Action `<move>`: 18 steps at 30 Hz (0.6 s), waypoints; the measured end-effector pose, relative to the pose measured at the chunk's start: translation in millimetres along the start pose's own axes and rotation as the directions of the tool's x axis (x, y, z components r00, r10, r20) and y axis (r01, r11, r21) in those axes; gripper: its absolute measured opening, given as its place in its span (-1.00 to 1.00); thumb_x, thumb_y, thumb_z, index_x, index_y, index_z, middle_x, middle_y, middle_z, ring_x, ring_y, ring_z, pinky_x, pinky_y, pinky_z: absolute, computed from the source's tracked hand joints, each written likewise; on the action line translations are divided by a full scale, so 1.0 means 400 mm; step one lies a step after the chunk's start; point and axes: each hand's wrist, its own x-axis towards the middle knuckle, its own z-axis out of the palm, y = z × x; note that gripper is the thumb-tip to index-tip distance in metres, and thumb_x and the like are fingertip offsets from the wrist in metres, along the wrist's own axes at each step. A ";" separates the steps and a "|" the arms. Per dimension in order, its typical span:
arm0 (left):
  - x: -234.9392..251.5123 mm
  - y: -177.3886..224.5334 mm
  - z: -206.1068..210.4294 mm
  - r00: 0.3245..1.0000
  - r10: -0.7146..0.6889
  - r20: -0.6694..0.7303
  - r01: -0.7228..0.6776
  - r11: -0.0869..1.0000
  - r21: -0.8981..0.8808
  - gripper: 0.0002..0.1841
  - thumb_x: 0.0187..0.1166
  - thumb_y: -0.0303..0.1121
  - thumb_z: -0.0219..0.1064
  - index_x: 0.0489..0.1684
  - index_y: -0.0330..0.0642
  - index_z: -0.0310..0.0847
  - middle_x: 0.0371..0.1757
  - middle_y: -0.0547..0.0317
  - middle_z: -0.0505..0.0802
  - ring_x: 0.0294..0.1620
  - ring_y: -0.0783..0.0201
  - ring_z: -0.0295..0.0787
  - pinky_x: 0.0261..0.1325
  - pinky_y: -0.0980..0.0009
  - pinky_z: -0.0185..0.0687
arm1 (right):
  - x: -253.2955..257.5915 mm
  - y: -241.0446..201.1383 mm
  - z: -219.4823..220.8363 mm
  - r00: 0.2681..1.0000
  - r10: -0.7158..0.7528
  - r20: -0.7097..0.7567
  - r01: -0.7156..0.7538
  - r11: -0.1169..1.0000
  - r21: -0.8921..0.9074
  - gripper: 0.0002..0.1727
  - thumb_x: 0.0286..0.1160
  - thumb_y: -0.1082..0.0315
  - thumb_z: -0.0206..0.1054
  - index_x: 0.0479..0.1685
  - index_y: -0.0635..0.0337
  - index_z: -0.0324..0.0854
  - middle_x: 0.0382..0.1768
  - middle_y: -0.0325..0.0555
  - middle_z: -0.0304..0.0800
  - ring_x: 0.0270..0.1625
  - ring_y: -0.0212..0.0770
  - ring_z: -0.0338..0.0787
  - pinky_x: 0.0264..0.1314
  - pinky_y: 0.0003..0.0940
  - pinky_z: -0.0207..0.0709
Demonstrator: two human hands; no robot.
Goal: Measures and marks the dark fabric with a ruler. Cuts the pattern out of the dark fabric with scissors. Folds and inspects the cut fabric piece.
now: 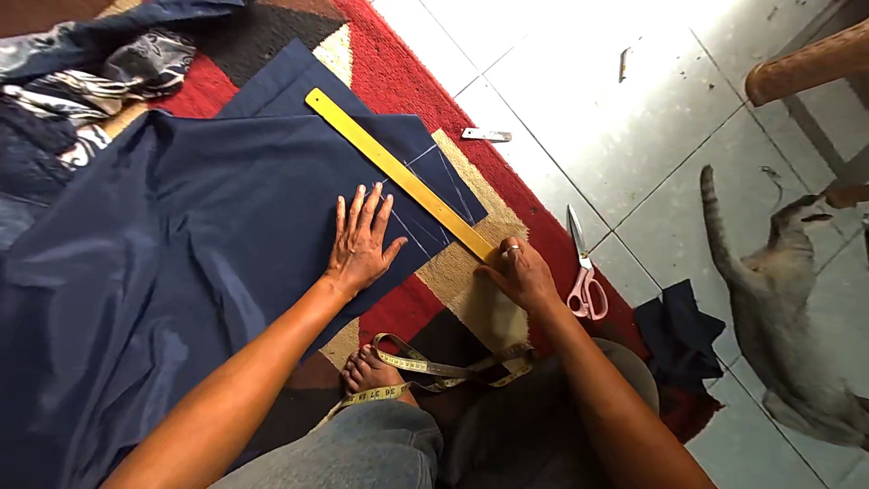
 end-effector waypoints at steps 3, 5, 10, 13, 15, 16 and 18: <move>-0.102 0.026 -0.004 0.999 0.005 0.037 -0.006 1.000 0.007 -0.17 0.70 0.22 0.02 0.80 -0.26 0.22 0.87 -0.18 0.21 0.91 -0.19 -0.07 0.85 -0.31 -0.30 | 0.013 0.010 0.012 0.993 -0.108 -0.044 0.106 0.994 -0.040 -0.49 0.33 0.02 0.55 -0.16 0.40 0.69 -0.18 0.25 0.80 0.03 0.23 0.82 0.20 0.16 0.60; -0.166 0.037 0.004 0.999 0.013 0.040 -0.014 1.000 0.012 -0.17 0.68 0.24 0.04 0.76 -0.24 0.28 0.85 -0.19 0.26 0.90 -0.19 -0.02 0.85 -0.30 -0.24 | 0.009 0.012 0.011 0.986 -0.126 -0.109 0.125 0.992 -0.019 -0.49 0.19 0.03 0.60 -0.24 0.38 0.68 -0.26 0.20 0.79 -0.09 0.20 0.83 0.04 0.15 0.66; -0.277 0.034 0.027 0.999 -0.030 0.036 0.029 0.998 0.048 -0.15 0.71 0.29 -0.03 0.76 -0.28 0.28 0.83 -0.23 0.29 0.89 -0.21 0.02 0.83 -0.30 -0.19 | -0.007 0.035 0.004 0.872 -0.171 -0.458 0.261 0.955 0.142 -0.71 0.17 0.25 0.53 -0.55 0.26 0.55 -0.62 -0.07 0.59 -0.58 -0.16 0.61 -0.54 -0.20 0.51; -0.294 0.025 0.041 0.999 -0.033 0.020 0.032 0.998 0.059 -0.11 0.71 0.33 -0.08 0.81 -0.25 0.20 0.86 -0.23 0.22 0.91 -0.20 -0.04 0.84 -0.30 -0.24 | -0.016 0.069 -0.008 0.826 -0.040 -0.562 0.174 0.967 0.187 -0.72 0.26 0.24 0.51 -0.38 0.31 0.63 -0.58 -0.06 0.63 -0.56 -0.18 0.59 -0.49 -0.19 0.50; -0.292 0.021 0.044 0.999 -0.035 0.025 0.033 0.998 0.060 -0.10 0.70 0.35 -0.11 0.83 -0.22 0.18 0.88 -0.22 0.18 0.92 -0.21 -0.09 0.84 -0.32 -0.27 | -0.019 0.083 -0.019 0.786 0.050 -0.617 0.058 0.987 0.153 -0.62 0.32 0.23 0.52 -0.09 0.39 0.64 -0.47 0.07 0.70 -0.49 -0.06 0.67 -0.38 -0.05 0.57; -0.291 0.020 0.043 0.999 -0.034 0.025 0.032 0.998 0.063 -0.10 0.70 0.35 -0.12 0.83 -0.21 0.18 0.88 -0.20 0.17 0.92 -0.21 -0.10 0.83 -0.32 -0.28 | -0.019 0.084 -0.020 0.761 0.083 -0.643 0.000 0.992 0.128 -0.60 0.32 0.26 0.51 -0.02 0.41 0.64 -0.44 0.13 0.73 -0.47 0.01 0.72 -0.36 0.01 0.59; -0.297 0.016 0.039 0.999 -0.030 0.029 0.028 0.998 0.062 -0.13 0.72 0.35 -0.14 0.84 -0.15 0.20 0.89 -0.14 0.18 0.92 -0.20 -0.09 0.83 -0.33 -0.27 | -0.014 0.086 -0.010 0.736 0.129 -0.665 -0.095 0.992 0.087 -0.61 0.33 0.27 0.49 -0.03 0.44 0.62 -0.44 0.18 0.71 -0.45 0.08 0.72 -0.33 0.04 0.57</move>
